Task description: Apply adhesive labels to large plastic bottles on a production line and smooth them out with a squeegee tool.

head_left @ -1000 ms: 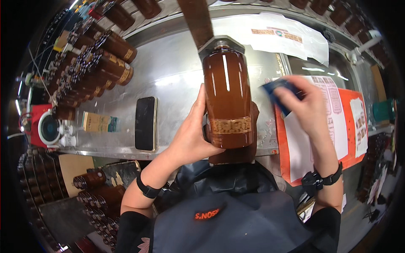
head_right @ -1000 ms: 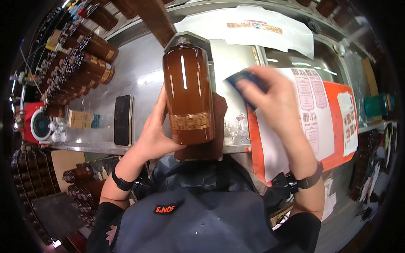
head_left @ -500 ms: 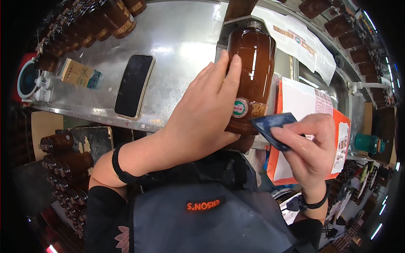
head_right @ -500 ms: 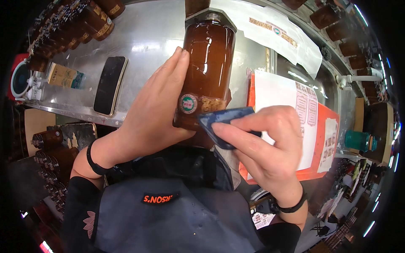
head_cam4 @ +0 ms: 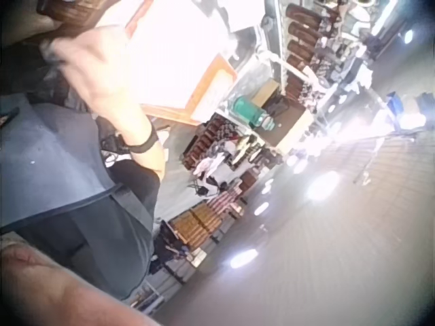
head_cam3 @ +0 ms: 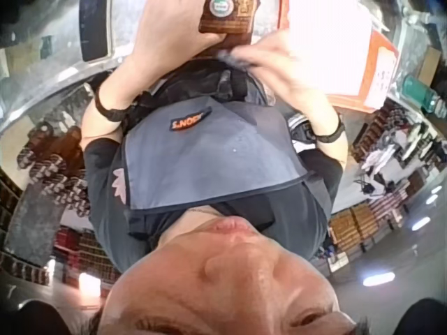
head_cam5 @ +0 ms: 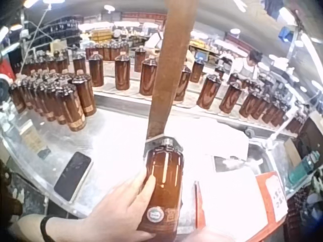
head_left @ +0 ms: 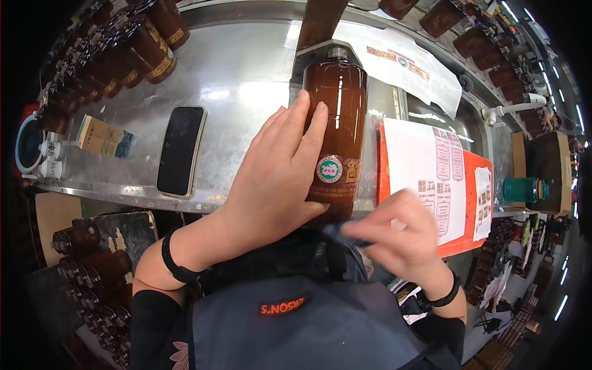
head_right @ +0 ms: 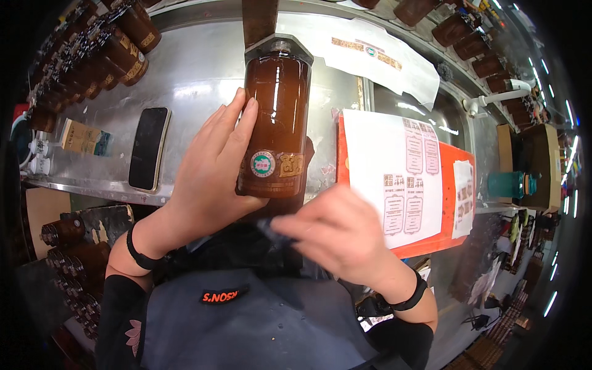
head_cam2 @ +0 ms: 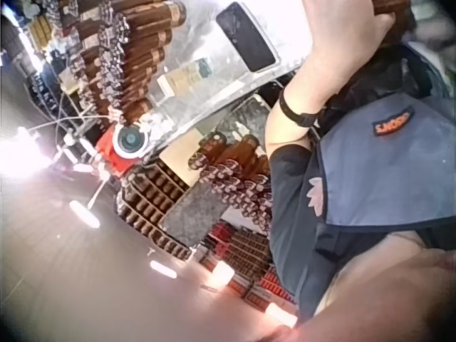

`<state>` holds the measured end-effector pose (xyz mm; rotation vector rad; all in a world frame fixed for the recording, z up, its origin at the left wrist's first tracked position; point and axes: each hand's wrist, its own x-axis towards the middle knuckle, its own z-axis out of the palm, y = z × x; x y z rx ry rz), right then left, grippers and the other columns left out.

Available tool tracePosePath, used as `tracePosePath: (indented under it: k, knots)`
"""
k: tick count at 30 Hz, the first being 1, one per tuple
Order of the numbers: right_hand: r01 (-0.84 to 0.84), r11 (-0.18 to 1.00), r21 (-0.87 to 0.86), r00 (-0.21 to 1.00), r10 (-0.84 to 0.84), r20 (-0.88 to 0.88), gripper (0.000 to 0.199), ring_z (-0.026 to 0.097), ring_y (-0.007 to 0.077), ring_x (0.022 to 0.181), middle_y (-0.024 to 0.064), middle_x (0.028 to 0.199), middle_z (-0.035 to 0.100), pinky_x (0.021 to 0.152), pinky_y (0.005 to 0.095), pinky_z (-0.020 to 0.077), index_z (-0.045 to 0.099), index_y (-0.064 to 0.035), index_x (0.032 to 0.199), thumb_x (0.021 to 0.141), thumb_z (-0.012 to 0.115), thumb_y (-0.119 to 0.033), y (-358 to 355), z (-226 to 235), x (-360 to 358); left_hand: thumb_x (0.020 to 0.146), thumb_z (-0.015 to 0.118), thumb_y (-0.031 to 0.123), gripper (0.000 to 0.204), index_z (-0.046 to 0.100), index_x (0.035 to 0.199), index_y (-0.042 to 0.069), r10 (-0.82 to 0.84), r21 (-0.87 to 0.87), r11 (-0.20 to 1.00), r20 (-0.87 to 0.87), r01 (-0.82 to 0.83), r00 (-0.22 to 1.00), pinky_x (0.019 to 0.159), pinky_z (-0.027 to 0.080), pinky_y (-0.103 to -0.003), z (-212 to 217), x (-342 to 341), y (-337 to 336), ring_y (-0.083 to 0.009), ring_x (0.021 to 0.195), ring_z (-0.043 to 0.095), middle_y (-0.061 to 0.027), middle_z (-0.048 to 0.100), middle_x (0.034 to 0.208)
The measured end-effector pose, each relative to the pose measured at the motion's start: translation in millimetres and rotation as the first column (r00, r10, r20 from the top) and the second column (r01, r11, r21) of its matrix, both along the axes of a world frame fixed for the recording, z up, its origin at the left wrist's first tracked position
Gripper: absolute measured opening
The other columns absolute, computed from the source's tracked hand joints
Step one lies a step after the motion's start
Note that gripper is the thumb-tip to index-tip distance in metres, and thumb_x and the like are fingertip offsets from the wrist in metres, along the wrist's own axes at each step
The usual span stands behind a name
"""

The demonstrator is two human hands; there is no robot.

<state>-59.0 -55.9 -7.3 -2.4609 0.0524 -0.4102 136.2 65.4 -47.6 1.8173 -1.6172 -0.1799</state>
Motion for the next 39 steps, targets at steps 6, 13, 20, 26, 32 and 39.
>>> tracePosePath:
  k: [6,13,20,26,32,39]
  knots:
    - [0.175,0.98,-0.096,0.984,-0.171,0.047,0.042,0.055,0.021,0.069,0.0032,0.075,0.058,0.059,0.0322,0.045,0.076,-0.0075,0.101,0.059,0.081,-0.004,8.0,-1.0,1.1,0.055,0.087,0.017,0.108,0.035,0.146,-0.004,0.014,-0.06,0.998,-0.009,-0.014,1.0,0.111,0.035,-0.048,-7.9,-0.1,-2.0,-0.0442,0.135,0.039,-0.0264,0.035,0.151]
    - [0.167,0.986,-0.024,0.979,-0.163,0.123,0.031,0.056,0.02,0.067,0.0036,0.075,0.059,0.06,0.0333,0.0453,0.076,-0.0083,0.099,0.068,0.082,-0.007,7.2,-6.4,4.6,0.051,0.089,0.019,0.107,0.037,0.141,-0.009,-0.026,-0.196,0.979,0.116,0.049,0.993,0.112,0.033,-0.051,-15.8,0.8,-7.2,-0.0451,0.135,0.039,-0.0307,0.039,0.146]
    - [0.268,0.953,0.141,0.887,-0.302,0.35,0.03,0.058,0.023,0.075,0.003,0.079,0.058,0.063,0.035,0.0473,0.075,-0.0137,0.101,0.072,0.082,-0.01,-0.4,-27.4,15.6,0.062,0.09,0.022,0.111,0.028,0.15,-0.003,0.061,-0.214,0.971,-0.208,-0.106,0.976,0.115,0.031,-0.044,-37.1,-3.5,-4.2,-0.0387,0.138,0.04,-0.0242,0.039,0.149]
    - [0.309,0.927,0.214,0.902,-0.357,0.243,0.028,0.058,0.021,0.073,0.0032,0.072,0.056,0.063,0.0337,0.0448,0.076,-0.0113,0.098,0.071,0.083,-0.011,7.9,-19.6,11.9,0.064,0.09,0.021,0.107,0.029,0.148,-0.006,0.07,-0.169,0.979,-0.235,-0.111,0.97,0.109,0.04,-0.044,-27.2,-4.3,1.7,-0.0411,0.131,0.048,-0.0284,0.042,0.145]
    - [0.217,0.968,0.128,0.963,-0.234,0.137,0.025,0.055,0.0173,0.066,0.0036,0.071,0.063,0.059,0.0297,0.042,0.078,-0.0079,0.095,0.07,0.083,-0.009,19.4,-6.4,7.1,0.064,0.086,0.025,0.105,0.03,0.145,-0.01,0.046,-0.177,0.983,-0.038,-0.052,0.998,0.112,0.035,-0.046,-22.8,-5.5,2.1,-0.0442,0.134,0.04,-0.0306,0.034,0.15]
    - [0.1,0.991,0.09,0.994,-0.103,0.025,0.027,0.054,0.0138,0.064,0.0017,0.07,0.06,0.055,0.0273,0.0421,0.077,-0.0076,0.097,0.07,0.082,-0.007,12.7,4.1,9.1,0.064,0.085,0.022,0.098,0.035,0.143,-0.008,-0.018,-0.234,0.972,0.003,0.018,1.0,0.112,0.035,-0.046,-13.8,-5.8,7.6,-0.0424,0.136,0.04,-0.0273,0.036,0.15]
